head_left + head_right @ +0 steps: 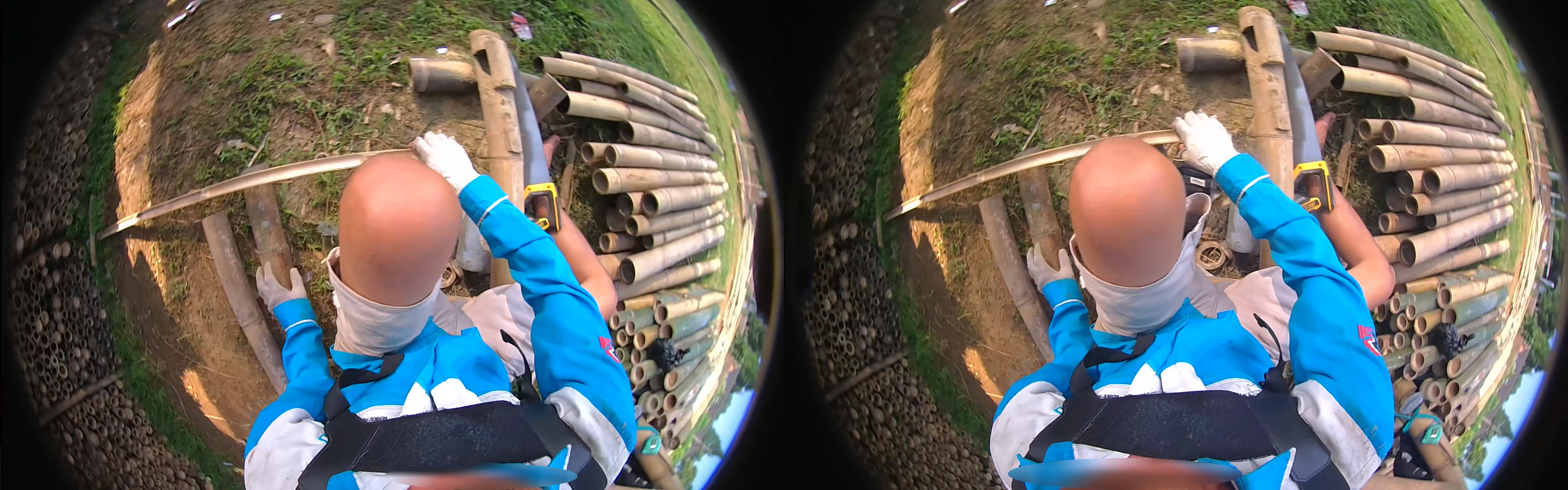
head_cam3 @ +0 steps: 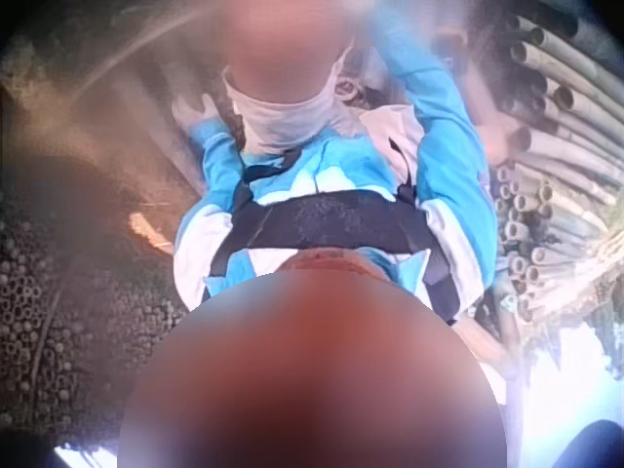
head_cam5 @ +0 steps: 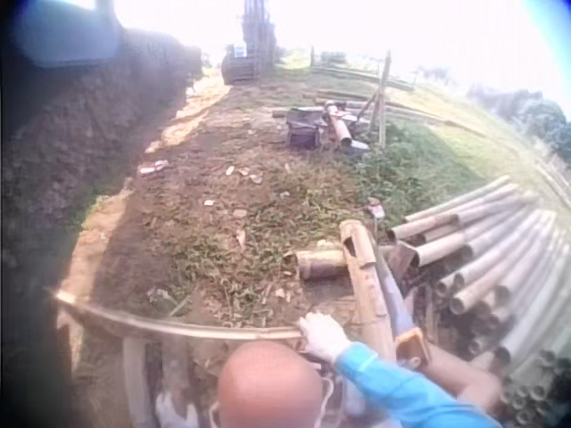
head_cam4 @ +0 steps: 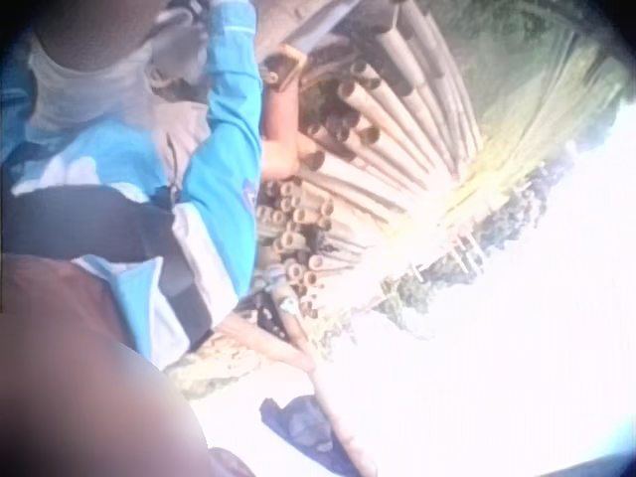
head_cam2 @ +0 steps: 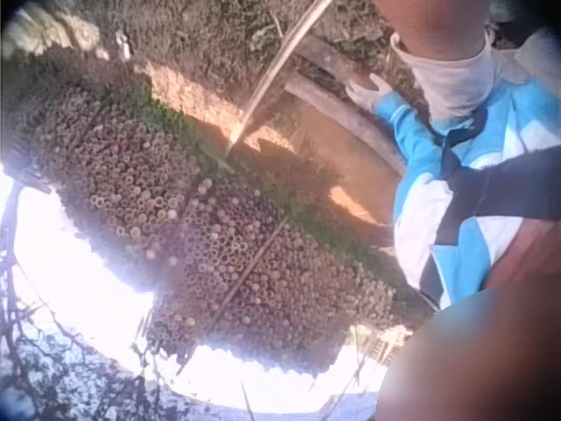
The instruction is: The person uses a hand saw to cut long bamboo poles into shorter sections. They position each pole on a wooden support, saw through it, and then move the cut pieces aside.
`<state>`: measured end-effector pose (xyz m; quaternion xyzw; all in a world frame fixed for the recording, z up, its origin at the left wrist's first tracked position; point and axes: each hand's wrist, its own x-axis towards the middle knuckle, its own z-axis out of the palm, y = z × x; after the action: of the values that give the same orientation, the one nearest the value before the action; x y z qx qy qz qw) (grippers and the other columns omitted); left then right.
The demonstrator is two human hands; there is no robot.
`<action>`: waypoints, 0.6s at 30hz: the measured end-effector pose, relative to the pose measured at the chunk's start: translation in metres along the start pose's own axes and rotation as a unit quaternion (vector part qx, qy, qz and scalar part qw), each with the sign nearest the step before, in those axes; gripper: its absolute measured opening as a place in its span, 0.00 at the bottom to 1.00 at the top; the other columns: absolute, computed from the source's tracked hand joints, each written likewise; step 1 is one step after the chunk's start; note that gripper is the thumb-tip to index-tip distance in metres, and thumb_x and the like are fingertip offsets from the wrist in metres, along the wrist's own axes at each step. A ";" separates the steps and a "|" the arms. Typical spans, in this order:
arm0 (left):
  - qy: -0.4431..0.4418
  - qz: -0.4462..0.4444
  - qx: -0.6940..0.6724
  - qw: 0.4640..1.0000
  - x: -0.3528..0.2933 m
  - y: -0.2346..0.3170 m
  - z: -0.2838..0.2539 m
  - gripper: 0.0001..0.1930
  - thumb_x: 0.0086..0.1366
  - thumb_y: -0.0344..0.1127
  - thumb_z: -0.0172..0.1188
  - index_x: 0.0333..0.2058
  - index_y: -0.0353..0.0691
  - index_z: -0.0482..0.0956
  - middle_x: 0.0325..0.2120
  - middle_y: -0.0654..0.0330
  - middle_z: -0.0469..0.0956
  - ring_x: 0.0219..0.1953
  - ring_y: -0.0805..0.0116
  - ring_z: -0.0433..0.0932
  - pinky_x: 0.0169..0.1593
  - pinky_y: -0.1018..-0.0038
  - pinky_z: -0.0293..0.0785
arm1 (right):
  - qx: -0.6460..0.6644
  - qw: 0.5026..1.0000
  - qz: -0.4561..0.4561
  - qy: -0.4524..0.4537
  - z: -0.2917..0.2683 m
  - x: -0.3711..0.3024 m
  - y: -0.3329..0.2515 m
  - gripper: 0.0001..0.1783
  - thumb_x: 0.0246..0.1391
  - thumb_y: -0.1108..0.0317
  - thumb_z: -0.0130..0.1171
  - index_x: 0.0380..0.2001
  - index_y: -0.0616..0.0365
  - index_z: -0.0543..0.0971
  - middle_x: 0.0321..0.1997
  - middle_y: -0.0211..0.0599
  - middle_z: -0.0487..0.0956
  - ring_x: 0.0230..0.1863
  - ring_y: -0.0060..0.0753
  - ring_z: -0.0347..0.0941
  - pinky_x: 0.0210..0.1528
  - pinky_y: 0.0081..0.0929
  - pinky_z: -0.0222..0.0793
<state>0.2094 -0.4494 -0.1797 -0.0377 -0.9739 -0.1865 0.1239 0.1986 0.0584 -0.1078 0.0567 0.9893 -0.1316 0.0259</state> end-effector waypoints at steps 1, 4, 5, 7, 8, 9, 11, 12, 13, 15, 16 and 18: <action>0.000 0.030 -0.036 0.999 0.005 0.012 0.011 0.38 0.63 0.43 0.79 0.70 0.41 0.76 0.69 0.39 0.73 0.70 0.34 0.73 0.70 0.44 0.76 | 0.002 1.000 -0.011 0.000 -0.006 -0.002 0.001 0.27 0.51 0.50 0.73 0.50 0.53 0.84 0.49 0.52 0.85 0.53 0.58 0.83 0.56 0.56 0.80; -0.099 0.046 -0.098 0.989 0.032 0.038 0.042 0.34 0.69 0.35 0.75 0.71 0.38 0.74 0.68 0.44 0.75 0.69 0.43 0.76 0.69 0.49 0.78 | 0.022 0.996 -0.073 0.038 -0.025 -0.012 -0.002 0.27 0.55 0.61 0.73 0.57 0.55 0.80 0.52 0.47 0.81 0.56 0.57 0.80 0.55 0.58 0.78; -0.130 0.047 -0.105 0.985 0.040 0.046 0.052 0.34 0.69 0.35 0.74 0.71 0.38 0.74 0.68 0.44 0.75 0.69 0.43 0.76 0.69 0.49 0.78 | 0.025 0.997 -0.068 0.023 -0.030 -0.017 -0.004 0.27 0.56 0.61 0.73 0.58 0.55 0.80 0.53 0.48 0.80 0.56 0.58 0.80 0.56 0.58 0.78; -0.176 0.076 -0.114 0.975 0.055 0.064 0.067 0.33 0.69 0.35 0.74 0.71 0.38 0.74 0.68 0.44 0.76 0.68 0.44 0.76 0.69 0.50 0.78 | 0.027 0.998 -0.047 -0.031 -0.037 -0.028 -0.001 0.26 0.59 0.60 0.72 0.59 0.54 0.81 0.55 0.48 0.80 0.59 0.59 0.79 0.60 0.58 0.78; -0.192 0.095 -0.117 0.970 0.062 0.074 0.071 0.33 0.69 0.35 0.74 0.71 0.38 0.74 0.68 0.44 0.76 0.68 0.44 0.76 0.69 0.50 0.78 | 0.029 0.997 -0.036 -0.062 -0.041 -0.034 0.006 0.25 0.61 0.59 0.71 0.60 0.53 0.82 0.56 0.47 0.81 0.63 0.58 0.78 0.63 0.57 0.77; -0.205 0.116 -0.123 0.964 0.071 0.089 0.076 0.33 0.70 0.35 0.74 0.71 0.38 0.74 0.68 0.44 0.76 0.68 0.44 0.76 0.68 0.50 0.78 | 0.042 0.998 -0.014 -0.034 -0.045 -0.041 0.019 0.27 0.61 0.55 0.72 0.60 0.53 0.82 0.57 0.49 0.80 0.62 0.60 0.78 0.63 0.56 0.78; -0.223 0.155 -0.134 0.953 0.088 0.122 0.081 0.33 0.70 0.34 0.74 0.71 0.38 0.74 0.67 0.45 0.76 0.68 0.45 0.76 0.68 0.51 0.78 | 0.090 0.989 0.054 0.108 -0.055 -0.053 0.061 0.30 0.64 0.52 0.70 0.64 0.52 0.79 0.59 0.52 0.79 0.63 0.64 0.76 0.65 0.59 0.76; -0.233 0.173 -0.141 0.947 0.097 0.142 0.085 0.33 0.70 0.34 0.74 0.71 0.38 0.75 0.67 0.45 0.76 0.68 0.45 0.76 0.68 0.51 0.78 | 0.089 0.976 0.114 0.164 -0.061 -0.057 0.089 0.32 0.65 0.51 0.69 0.67 0.52 0.77 0.61 0.54 0.78 0.64 0.66 0.75 0.67 0.60 0.74; -0.242 0.191 -0.146 0.940 0.105 0.161 0.088 0.33 0.70 0.34 0.74 0.71 0.38 0.75 0.67 0.45 0.76 0.68 0.46 0.76 0.68 0.51 0.78 | 0.079 0.959 0.170 0.211 -0.068 -0.057 0.122 0.33 0.66 0.51 0.68 0.69 0.51 0.76 0.62 0.56 0.78 0.65 0.68 0.74 0.70 0.60 0.71; -0.264 0.235 -0.159 0.922 0.119 0.205 0.099 0.32 0.70 0.34 0.73 0.71 0.38 0.75 0.67 0.45 0.76 0.67 0.46 0.77 0.68 0.52 0.78 | 0.024 0.911 0.290 0.291 -0.084 -0.049 0.191 0.36 0.67 0.52 0.66 0.73 0.50 0.73 0.66 0.58 0.76 0.68 0.70 0.72 0.75 0.59 0.68; -0.275 0.258 -0.162 0.912 0.124 0.227 0.106 0.32 0.70 0.34 0.73 0.71 0.38 0.75 0.67 0.45 0.76 0.67 0.46 0.77 0.68 0.52 0.78 | 0.001 0.886 0.374 0.275 -0.090 -0.043 0.222 0.37 0.67 0.52 0.65 0.75 0.51 0.71 0.69 0.59 0.75 0.70 0.71 0.71 0.76 0.59 0.67; -0.292 0.297 -0.170 0.893 0.133 0.269 0.119 0.32 0.71 0.34 0.73 0.71 0.38 0.75 0.66 0.46 0.77 0.67 0.47 0.77 0.68 0.53 0.78 | 0.032 0.876 0.399 0.270 -0.103 -0.036 0.278 0.40 0.66 0.51 0.65 0.76 0.54 0.70 0.74 0.60 0.72 0.72 0.70 0.70 0.76 0.57 0.68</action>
<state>0.0856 -0.1524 -0.1575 -0.3988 -0.8628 -0.2847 -0.1245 0.2640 0.3483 -0.0772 0.4804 0.8468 -0.1210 -0.1935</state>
